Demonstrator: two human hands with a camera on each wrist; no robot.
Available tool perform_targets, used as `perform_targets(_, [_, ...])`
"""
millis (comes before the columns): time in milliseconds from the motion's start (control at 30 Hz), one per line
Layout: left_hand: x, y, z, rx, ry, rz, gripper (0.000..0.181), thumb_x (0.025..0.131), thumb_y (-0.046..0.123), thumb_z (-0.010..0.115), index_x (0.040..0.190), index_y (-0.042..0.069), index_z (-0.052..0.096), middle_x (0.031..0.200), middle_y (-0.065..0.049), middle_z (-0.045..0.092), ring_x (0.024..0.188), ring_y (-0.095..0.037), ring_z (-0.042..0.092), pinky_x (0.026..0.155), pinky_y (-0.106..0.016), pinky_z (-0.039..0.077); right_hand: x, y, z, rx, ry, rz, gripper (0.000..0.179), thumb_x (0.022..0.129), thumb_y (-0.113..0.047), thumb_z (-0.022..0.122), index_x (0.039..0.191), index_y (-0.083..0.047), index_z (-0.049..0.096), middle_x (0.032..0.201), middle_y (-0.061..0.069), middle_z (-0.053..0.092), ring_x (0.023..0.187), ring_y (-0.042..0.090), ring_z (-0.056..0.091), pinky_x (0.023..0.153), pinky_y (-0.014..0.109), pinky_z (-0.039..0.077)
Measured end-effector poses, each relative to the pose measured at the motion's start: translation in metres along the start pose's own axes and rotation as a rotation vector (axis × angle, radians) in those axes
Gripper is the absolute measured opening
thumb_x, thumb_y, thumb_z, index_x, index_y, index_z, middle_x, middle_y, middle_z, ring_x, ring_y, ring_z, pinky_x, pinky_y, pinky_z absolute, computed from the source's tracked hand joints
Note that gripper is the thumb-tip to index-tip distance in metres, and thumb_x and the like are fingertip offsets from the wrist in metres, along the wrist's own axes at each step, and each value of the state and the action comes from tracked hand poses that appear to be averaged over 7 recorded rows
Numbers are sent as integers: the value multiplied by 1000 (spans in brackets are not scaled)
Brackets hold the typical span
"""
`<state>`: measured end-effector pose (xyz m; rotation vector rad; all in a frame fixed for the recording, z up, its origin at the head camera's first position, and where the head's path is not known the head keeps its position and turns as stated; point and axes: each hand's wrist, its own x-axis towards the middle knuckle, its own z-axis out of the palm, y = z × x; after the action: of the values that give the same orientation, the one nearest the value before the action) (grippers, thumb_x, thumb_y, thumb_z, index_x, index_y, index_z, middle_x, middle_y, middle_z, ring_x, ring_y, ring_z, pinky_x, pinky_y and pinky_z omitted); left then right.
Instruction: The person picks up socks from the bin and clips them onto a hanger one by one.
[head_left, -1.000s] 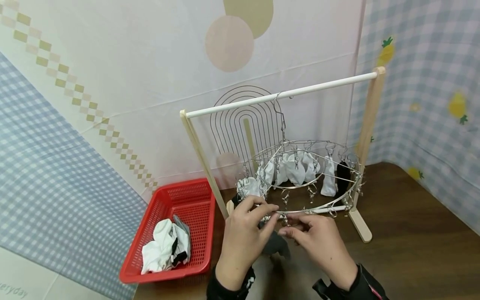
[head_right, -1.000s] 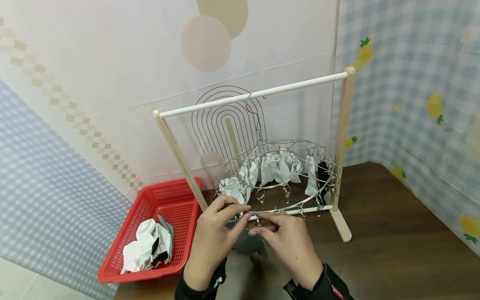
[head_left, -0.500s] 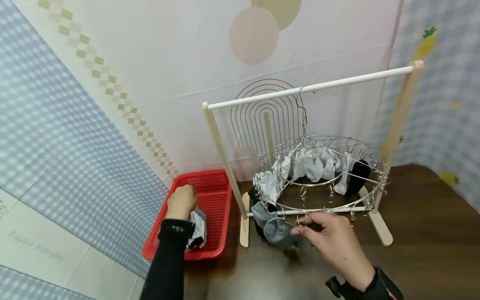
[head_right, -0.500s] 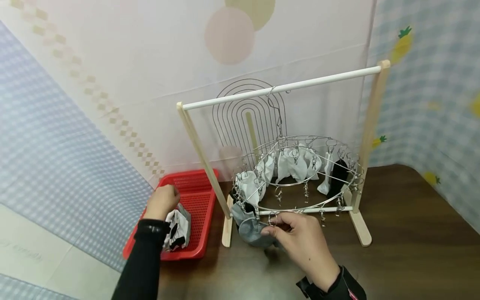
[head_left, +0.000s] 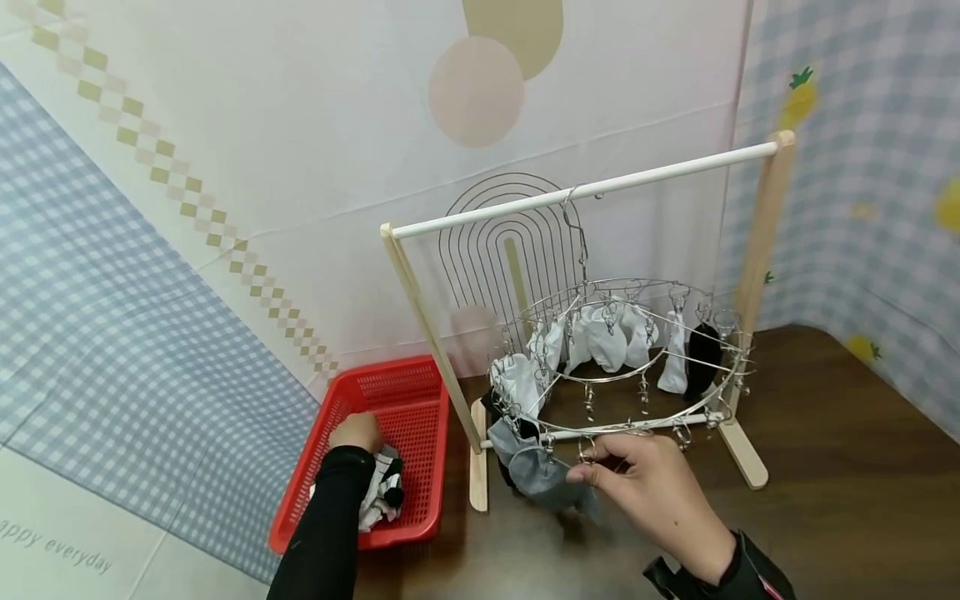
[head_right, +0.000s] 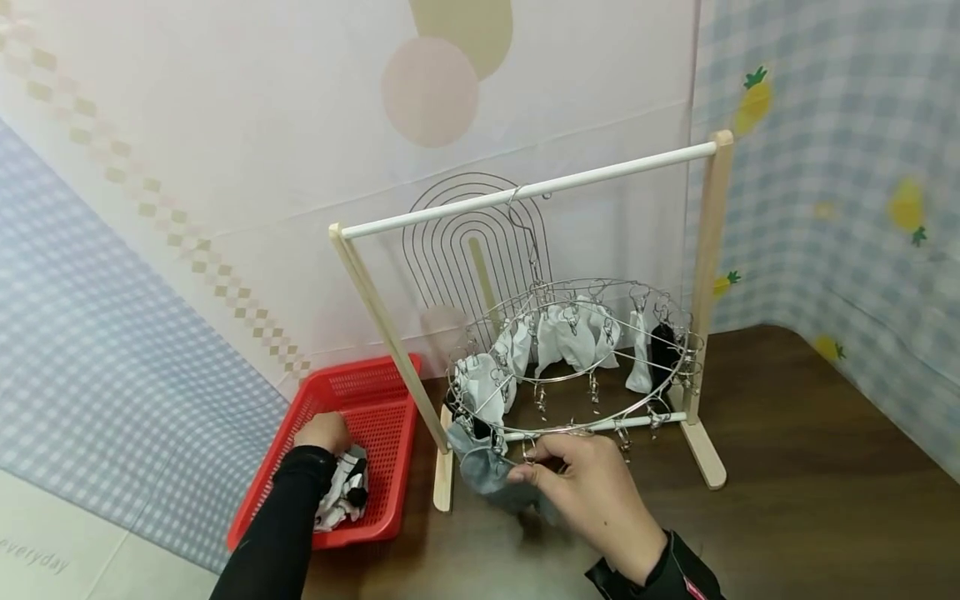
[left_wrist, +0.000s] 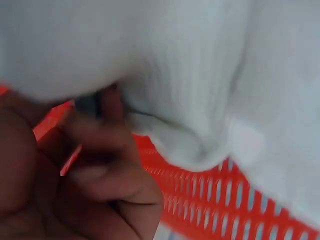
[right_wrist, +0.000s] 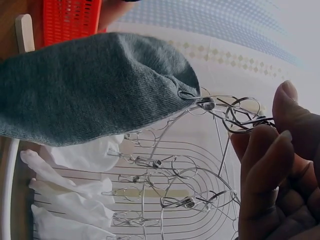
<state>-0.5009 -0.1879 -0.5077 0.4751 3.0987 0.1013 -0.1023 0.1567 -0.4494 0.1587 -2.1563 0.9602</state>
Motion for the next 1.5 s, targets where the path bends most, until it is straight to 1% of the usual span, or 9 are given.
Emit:
perform_targets(167, [-70,24,-64,-160,340,121,19,109,13,67,101,2,81,100,-28,81,87,-51,78,75,-67,61,-2,-2,-1,-9,9,-8,27,87,-15,94,88,-34,76,88,-19,78,75,-9,61,66,20,43])
perform_targets(300, [-137,43,-105,-386,630,270,23,101,0,78,124,3,75,96,-25,83,78,-41,78,69,-52,61,-2,-3,-2,-15,26,-21,30,86,-14,95,87,-34,74,87,-21,76,73,-8,57,66,21,42])
perform_targets(500, [-200,89,-129,-661,738,557,45,88,-17,84,126,8,76,97,-13,87,79,-6,76,68,-14,57,-3,-2,-2,-33,62,-17,28,83,-14,97,88,-33,77,85,-21,76,75,-9,57,66,22,46])
perform_targets(667, [-218,146,-121,-799,567,1005,43,84,-15,88,122,1,76,97,-12,87,84,-12,83,73,-18,64,-5,-4,-2,-16,74,-5,27,85,-13,95,90,-32,78,85,-21,76,78,-8,62,69,23,52])
perform_targets(767, [-227,177,-113,-813,370,1126,46,88,-5,89,128,1,68,103,-13,87,90,-15,85,80,-20,66,-6,-6,-1,3,84,-13,29,86,-10,94,89,-32,76,86,-20,75,76,-7,62,68,23,51])
perform_targets(867, [-233,200,-109,-756,249,1132,31,95,6,88,121,9,71,106,-5,85,95,-8,80,86,-19,64,-6,-9,-1,27,95,-11,33,87,-8,93,87,-32,71,86,-19,73,74,-5,57,67,22,46])
perform_targets(1033, [-236,222,-104,-617,289,1071,12,97,11,89,102,16,79,97,4,83,87,-1,73,82,-16,60,-7,-14,0,92,112,23,35,89,-5,92,83,-29,67,87,-13,76,75,-2,59,66,23,48])
perform_targets(1233, [-236,232,-98,-569,283,954,12,94,9,91,102,17,85,96,4,87,83,2,73,78,-16,59,-6,-15,4,133,112,53,31,92,-4,89,86,-29,72,92,-10,81,85,-3,70,71,24,55])
perform_targets(1500, [-230,237,-95,-586,225,982,8,96,8,87,97,16,85,92,5,84,79,5,67,74,-11,55,-5,-13,5,131,168,15,34,88,1,90,83,-26,71,86,-8,77,78,-1,67,70,20,50])
